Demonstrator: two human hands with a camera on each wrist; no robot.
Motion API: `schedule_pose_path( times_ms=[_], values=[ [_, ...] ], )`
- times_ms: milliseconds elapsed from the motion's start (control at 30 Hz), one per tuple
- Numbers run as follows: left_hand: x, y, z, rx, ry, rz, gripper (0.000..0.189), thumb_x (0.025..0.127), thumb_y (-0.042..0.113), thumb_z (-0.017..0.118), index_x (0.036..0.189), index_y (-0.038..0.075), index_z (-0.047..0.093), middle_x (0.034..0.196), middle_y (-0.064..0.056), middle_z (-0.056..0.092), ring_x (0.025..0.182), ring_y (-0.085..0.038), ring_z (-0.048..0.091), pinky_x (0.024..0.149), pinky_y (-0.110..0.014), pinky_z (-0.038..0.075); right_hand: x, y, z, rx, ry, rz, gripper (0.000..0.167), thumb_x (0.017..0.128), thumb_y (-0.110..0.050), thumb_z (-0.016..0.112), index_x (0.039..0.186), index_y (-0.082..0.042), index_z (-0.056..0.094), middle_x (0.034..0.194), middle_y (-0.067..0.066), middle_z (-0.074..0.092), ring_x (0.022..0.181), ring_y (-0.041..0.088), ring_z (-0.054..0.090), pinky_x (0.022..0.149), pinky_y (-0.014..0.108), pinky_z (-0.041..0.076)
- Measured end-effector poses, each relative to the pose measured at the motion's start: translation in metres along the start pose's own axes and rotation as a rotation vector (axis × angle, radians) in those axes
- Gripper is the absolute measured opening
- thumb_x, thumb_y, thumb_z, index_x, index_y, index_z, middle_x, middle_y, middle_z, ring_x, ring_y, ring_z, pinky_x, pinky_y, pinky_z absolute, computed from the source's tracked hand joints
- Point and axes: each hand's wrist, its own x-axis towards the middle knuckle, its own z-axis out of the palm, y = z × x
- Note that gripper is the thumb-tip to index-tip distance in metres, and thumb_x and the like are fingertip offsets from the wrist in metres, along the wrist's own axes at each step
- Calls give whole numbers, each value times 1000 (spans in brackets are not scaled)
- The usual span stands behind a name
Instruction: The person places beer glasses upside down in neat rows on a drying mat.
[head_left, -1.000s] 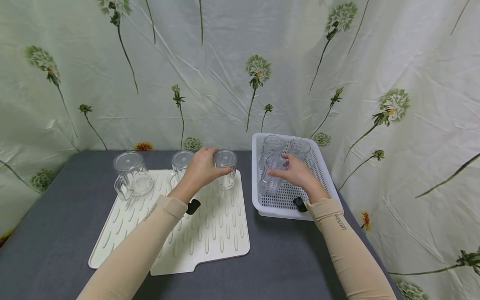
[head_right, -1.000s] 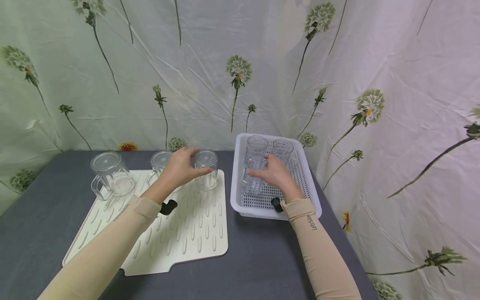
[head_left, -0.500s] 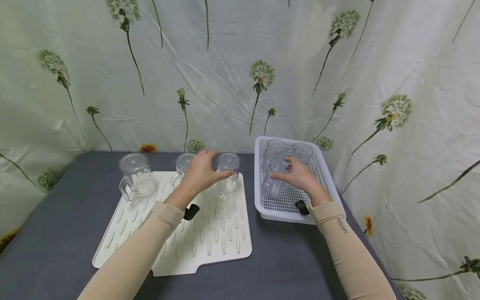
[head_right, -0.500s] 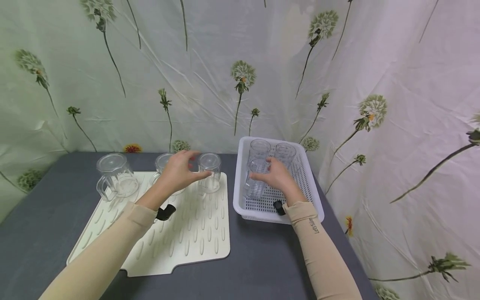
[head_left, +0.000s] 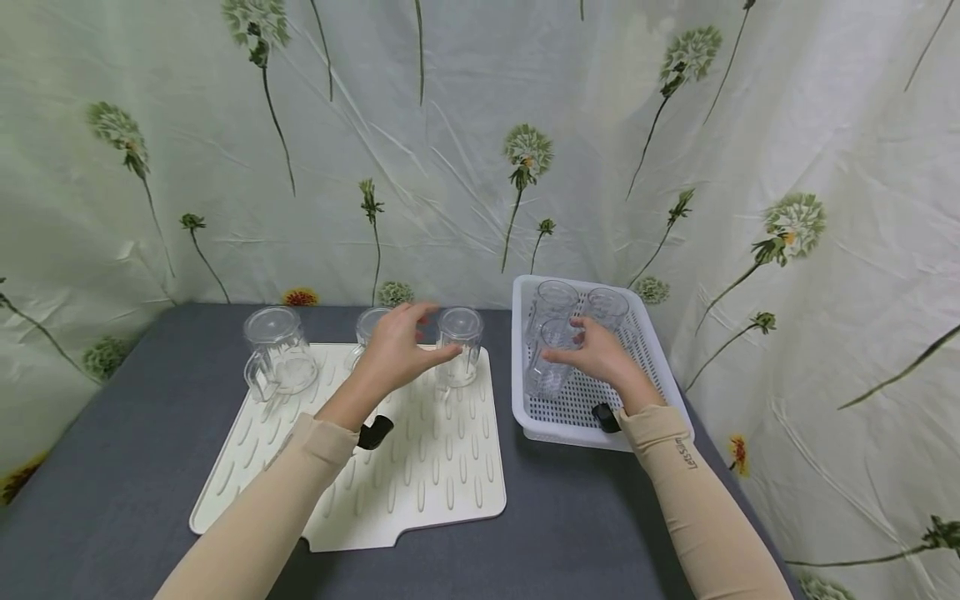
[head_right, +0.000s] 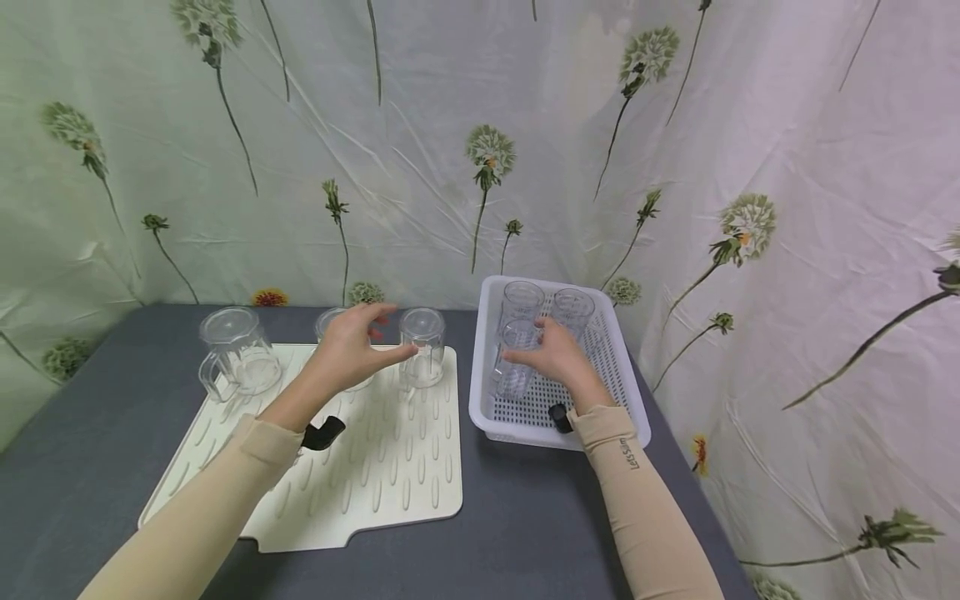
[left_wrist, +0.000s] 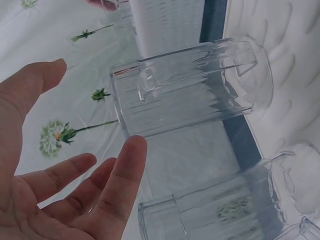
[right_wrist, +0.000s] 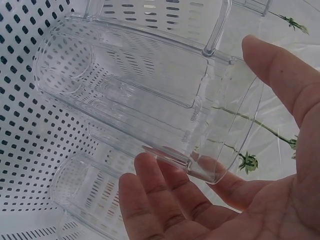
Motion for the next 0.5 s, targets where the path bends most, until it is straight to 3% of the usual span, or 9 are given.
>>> schedule_pose_path(
  times_ms=[300, 500],
  values=[
    [-10, -5, -9, -9, 6, -12, 76, 90, 45, 86, 152, 10, 58, 148, -14, 64, 115, -34, 74, 92, -51, 63, -2, 0, 1, 10, 11, 3, 100, 96, -49, 79, 166, 2, 28, 155, 35, 49, 140, 51, 53, 111, 63, 50],
    [-17, -7, -15, -19, 18, -14, 76, 89, 46, 87, 150, 11, 59, 136, -14, 69, 113, -34, 73, 90, -51, 62, -4, 1, 1, 29, 19, 3, 99, 95, -48, 80, 166, 1, 31, 154, 34, 50, 139, 50, 54, 110, 62, 51]
  ],
)
